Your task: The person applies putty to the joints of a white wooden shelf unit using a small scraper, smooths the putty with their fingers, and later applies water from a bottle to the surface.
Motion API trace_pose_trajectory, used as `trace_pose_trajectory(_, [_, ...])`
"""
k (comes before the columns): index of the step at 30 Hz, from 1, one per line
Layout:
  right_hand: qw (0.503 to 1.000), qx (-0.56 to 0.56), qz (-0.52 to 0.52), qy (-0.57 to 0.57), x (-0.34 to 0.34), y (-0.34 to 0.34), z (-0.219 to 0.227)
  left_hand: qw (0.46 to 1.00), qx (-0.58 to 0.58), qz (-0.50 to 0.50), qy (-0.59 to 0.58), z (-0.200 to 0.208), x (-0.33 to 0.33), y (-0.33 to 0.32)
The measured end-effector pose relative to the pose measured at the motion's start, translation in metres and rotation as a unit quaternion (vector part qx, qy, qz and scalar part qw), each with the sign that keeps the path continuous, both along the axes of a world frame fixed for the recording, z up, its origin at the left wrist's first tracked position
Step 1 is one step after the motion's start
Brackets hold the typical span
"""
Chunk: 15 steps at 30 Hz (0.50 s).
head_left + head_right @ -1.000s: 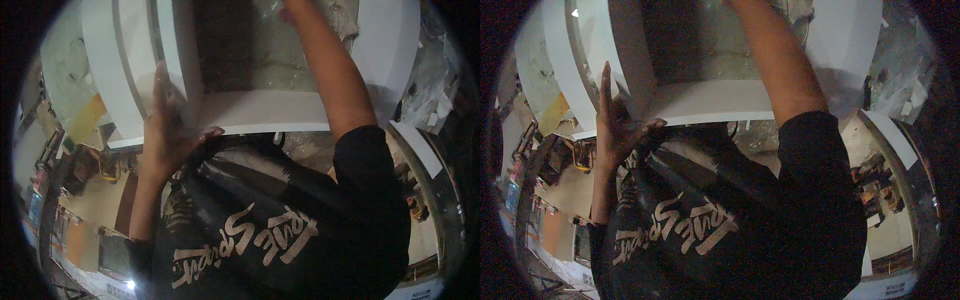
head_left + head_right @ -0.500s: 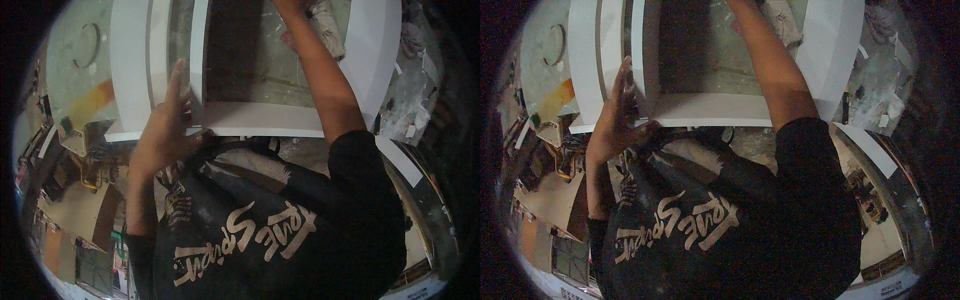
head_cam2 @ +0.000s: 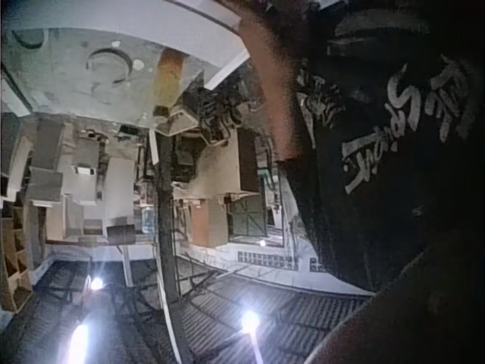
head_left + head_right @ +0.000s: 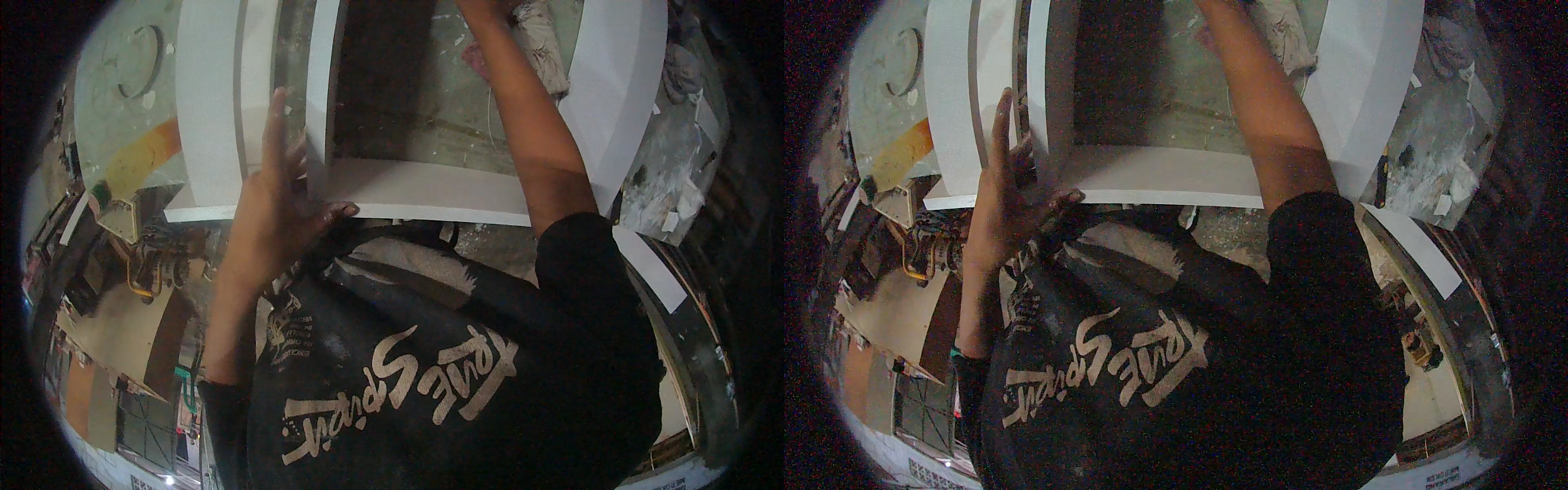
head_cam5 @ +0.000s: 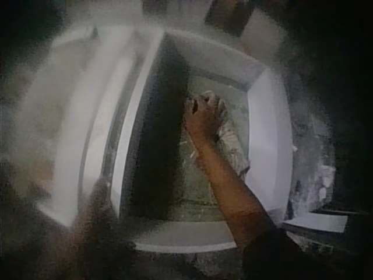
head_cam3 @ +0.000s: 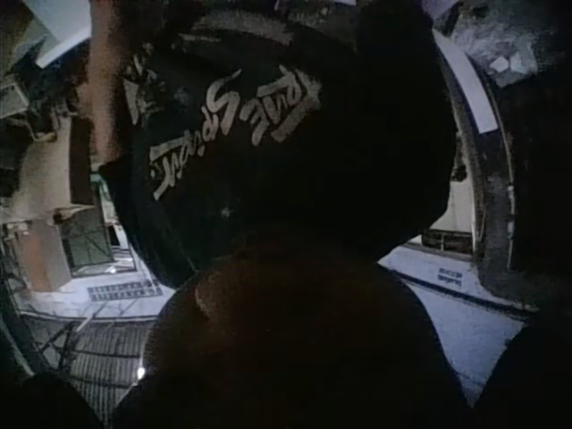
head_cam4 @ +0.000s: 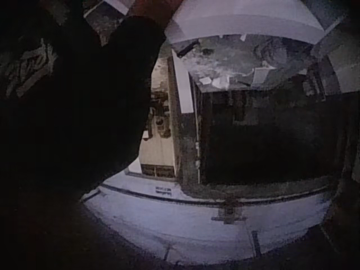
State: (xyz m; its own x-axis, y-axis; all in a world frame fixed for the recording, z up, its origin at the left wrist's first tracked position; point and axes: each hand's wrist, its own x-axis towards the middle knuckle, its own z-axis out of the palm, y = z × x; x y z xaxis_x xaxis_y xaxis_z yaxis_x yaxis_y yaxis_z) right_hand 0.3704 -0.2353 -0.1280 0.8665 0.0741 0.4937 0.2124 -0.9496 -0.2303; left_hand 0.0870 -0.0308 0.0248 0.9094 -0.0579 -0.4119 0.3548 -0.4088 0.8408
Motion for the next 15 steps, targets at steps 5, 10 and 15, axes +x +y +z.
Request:
trace_pose_trajectory(5, [1.000, 0.006, -0.003, -0.016, 0.002, -0.003, -0.005, 0.992, 0.118, -0.023, 0.023, 0.007, 0.007, -0.009])
trace_pose_trajectory(10, [0.999, 0.003, 0.000, -0.037, 0.009, -0.003, -0.011, 0.986, 0.169, -0.013, 0.002, 0.007, 0.012, -0.020])
trace_pose_trajectory(15, [1.000, 0.013, -0.005, -0.012, 0.009, -0.004, -0.011, 0.983, 0.175, -0.046, -0.005, 0.004, 0.013, -0.017])
